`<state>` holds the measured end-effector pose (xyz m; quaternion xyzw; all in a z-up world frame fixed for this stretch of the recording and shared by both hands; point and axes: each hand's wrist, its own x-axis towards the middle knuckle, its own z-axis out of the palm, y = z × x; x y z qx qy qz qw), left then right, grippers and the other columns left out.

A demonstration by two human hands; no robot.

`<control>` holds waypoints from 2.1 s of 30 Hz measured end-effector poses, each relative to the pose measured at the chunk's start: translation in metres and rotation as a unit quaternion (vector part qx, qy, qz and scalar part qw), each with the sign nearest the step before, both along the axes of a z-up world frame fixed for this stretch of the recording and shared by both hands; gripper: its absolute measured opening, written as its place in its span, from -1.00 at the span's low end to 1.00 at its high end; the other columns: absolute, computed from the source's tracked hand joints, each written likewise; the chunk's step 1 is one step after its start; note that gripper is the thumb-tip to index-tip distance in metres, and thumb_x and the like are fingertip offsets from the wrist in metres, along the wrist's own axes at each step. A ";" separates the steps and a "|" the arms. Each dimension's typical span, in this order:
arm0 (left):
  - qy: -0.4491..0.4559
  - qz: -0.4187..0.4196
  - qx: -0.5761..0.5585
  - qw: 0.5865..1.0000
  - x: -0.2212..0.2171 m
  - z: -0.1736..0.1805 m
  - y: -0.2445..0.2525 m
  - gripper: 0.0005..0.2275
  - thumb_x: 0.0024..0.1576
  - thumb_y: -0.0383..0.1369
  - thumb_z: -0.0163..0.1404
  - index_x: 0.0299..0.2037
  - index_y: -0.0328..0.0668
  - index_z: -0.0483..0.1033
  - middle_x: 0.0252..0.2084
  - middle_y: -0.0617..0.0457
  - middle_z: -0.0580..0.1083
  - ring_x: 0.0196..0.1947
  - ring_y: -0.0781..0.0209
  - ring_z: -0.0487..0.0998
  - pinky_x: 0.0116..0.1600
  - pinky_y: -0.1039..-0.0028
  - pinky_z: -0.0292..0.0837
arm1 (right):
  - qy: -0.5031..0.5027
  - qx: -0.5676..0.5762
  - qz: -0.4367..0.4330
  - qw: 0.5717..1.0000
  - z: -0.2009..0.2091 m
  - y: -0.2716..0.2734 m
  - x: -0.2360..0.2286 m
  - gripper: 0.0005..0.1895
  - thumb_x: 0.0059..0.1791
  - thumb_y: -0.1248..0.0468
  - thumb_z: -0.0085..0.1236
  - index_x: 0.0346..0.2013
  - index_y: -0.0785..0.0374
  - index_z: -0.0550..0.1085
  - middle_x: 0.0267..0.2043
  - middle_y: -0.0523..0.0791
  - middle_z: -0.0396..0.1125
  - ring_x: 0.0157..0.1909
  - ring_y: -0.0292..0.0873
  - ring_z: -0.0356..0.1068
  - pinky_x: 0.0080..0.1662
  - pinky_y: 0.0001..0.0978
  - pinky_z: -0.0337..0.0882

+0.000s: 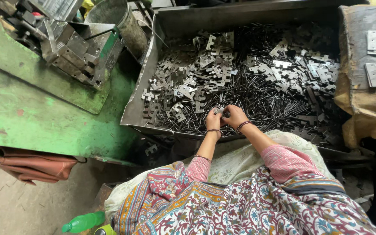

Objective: The person sits on the floor and repeatedly picks up small metal plates and nails from a large bin. They insert the nails into the holes of the plates by hand and then place the assembled units into a separate pile on the right.

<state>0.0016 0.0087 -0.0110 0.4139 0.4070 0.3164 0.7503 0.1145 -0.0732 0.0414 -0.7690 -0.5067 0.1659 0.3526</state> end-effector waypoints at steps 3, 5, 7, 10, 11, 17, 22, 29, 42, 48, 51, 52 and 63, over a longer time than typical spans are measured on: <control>-0.019 -0.005 -0.014 1.000 -0.004 0.000 0.002 -0.70 0.17 -0.53 -0.06 0.12 -0.29 0.47 -0.25 0.07 0.52 -0.41 0.32 0.53 -0.38 0.46 0.55 | -0.024 0.009 -0.001 1.000 0.001 -0.004 -0.008 -0.66 -0.21 0.25 0.33 -0.18 0.31 0.54 -0.13 0.09 0.46 0.00 0.14 0.45 0.05 -0.09 0.44; -0.017 -0.006 -0.005 1.000 -0.003 0.004 0.007 -0.76 0.19 -0.53 -0.05 0.06 -0.30 0.47 -0.27 0.05 0.53 -0.42 0.30 0.53 -0.40 0.47 0.52 | -0.037 0.003 -0.002 0.999 0.005 0.002 -0.010 -0.64 -0.20 0.25 0.32 -0.16 0.30 0.53 -0.15 0.09 0.46 -0.01 0.16 0.44 0.05 -0.06 0.42; 0.009 0.005 0.001 1.000 -0.003 0.004 0.010 -0.76 0.19 -0.51 -0.01 0.06 -0.21 0.49 -0.31 0.09 0.50 -0.47 0.33 0.49 -0.43 0.50 0.49 | -0.053 0.019 0.006 0.998 0.003 0.003 -0.013 -0.66 -0.19 0.24 0.32 -0.17 0.29 0.53 -0.16 0.07 0.46 0.00 0.15 0.44 0.05 -0.05 0.42; -0.024 0.009 0.041 0.999 -0.009 0.005 0.012 -0.73 0.16 -0.53 -0.01 0.06 -0.17 0.54 -0.30 0.14 0.51 -0.46 0.40 0.49 -0.43 0.58 0.43 | -0.074 0.055 0.001 0.996 -0.003 0.001 -0.021 -0.69 -0.21 0.26 0.31 -0.22 0.29 0.53 -0.16 0.04 0.47 0.01 0.16 0.43 0.03 -0.04 0.41; 0.006 0.017 0.037 0.999 -0.012 0.006 0.012 -0.73 0.15 -0.52 -0.02 0.05 -0.15 0.54 -0.32 0.15 0.50 -0.50 0.40 0.46 -0.48 0.58 0.36 | -0.077 0.040 0.009 0.996 -0.005 0.002 -0.023 -0.70 -0.20 0.27 0.28 -0.20 0.28 0.53 -0.16 0.04 0.47 0.02 0.15 0.43 0.04 -0.04 0.42; -0.009 0.019 0.037 0.999 -0.018 0.020 0.014 -0.76 0.20 -0.48 -0.01 0.07 -0.24 0.52 -0.36 0.07 0.44 -0.55 0.35 0.43 -0.53 0.57 0.33 | -0.035 0.052 0.036 0.997 -0.009 0.017 -0.014 -0.66 -0.24 0.25 0.30 -0.19 0.27 0.59 -0.22 0.06 0.45 -0.08 0.14 0.46 -0.01 -0.06 0.46; 0.027 0.043 0.069 0.996 -0.020 0.040 0.004 -0.61 0.16 -0.52 -0.08 0.23 -0.21 0.42 -0.15 0.04 0.52 -0.40 0.33 0.53 -0.43 0.52 0.49 | -0.060 0.043 0.063 0.995 -0.006 0.012 -0.014 -0.72 -0.17 0.22 0.30 -0.21 0.27 0.61 -0.24 0.05 0.47 -0.09 0.12 0.48 0.00 -0.08 0.47; 0.034 0.067 0.078 0.994 -0.023 0.065 -0.005 -0.52 0.13 -0.57 -0.11 0.32 -0.21 0.35 -0.13 0.03 0.50 -0.34 0.32 0.53 -0.37 0.46 0.57 | -0.053 0.055 0.067 0.995 -0.001 0.008 -0.023 -0.61 -0.15 0.22 0.30 -0.05 0.24 0.58 -0.17 0.01 0.49 -0.05 0.10 0.48 -0.01 -0.09 0.47; 0.024 0.074 0.202 0.976 -0.021 0.045 -0.011 -0.55 0.19 -0.60 -0.19 0.33 -0.19 0.36 -0.18 -0.07 0.55 -0.30 0.28 0.54 -0.28 0.56 0.50 | 0.000 0.039 0.062 0.997 0.029 -0.008 -0.021 -0.60 -0.18 0.21 0.36 -0.09 0.28 0.53 -0.26 0.09 0.49 -0.13 0.16 0.49 -0.09 -0.03 0.46; 0.003 0.075 0.191 0.979 -0.012 0.027 -0.010 -0.62 0.25 -0.52 -0.17 0.29 -0.21 0.39 -0.17 -0.02 0.56 -0.35 0.30 0.51 -0.34 0.52 0.43 | -0.003 0.052 0.055 0.997 0.018 -0.009 -0.008 -0.60 -0.21 0.13 0.36 -0.13 0.24 0.61 -0.25 0.07 0.52 -0.17 0.09 0.54 -0.09 -0.14 0.51; 0.010 0.088 0.323 0.942 -0.011 0.039 -0.016 -0.70 0.39 -0.40 -0.14 0.30 -0.24 0.41 -0.04 0.00 0.57 -0.23 0.35 0.57 -0.19 0.52 0.52 | 0.010 0.042 0.050 0.998 0.021 -0.007 0.000 -0.60 -0.18 0.11 0.32 -0.13 0.23 0.63 -0.23 0.07 0.53 -0.19 0.04 0.56 -0.09 -0.21 0.53; 0.036 0.100 0.379 0.919 -0.011 0.046 -0.021 -0.71 0.43 -0.37 -0.14 0.30 -0.23 0.42 -0.05 -0.02 0.58 -0.22 0.32 0.59 -0.17 0.50 0.52 | 0.015 0.023 0.046 0.999 0.024 -0.009 0.004 -0.59 -0.18 0.11 0.32 -0.12 0.23 0.63 -0.23 0.08 0.52 -0.20 0.04 0.56 -0.10 -0.22 0.52; 0.206 0.013 0.445 0.871 -0.011 0.101 -0.056 -0.63 0.34 -0.22 -0.16 0.33 -0.07 0.29 -0.23 -0.12 0.61 -0.25 -0.12 0.64 -0.22 0.14 0.53 | 0.067 0.086 -0.093 0.990 0.142 -0.082 0.054 -0.61 -0.09 0.19 0.34 0.02 0.20 0.61 -0.20 -0.08 0.55 -0.32 -0.32 0.47 -0.27 -0.46 0.47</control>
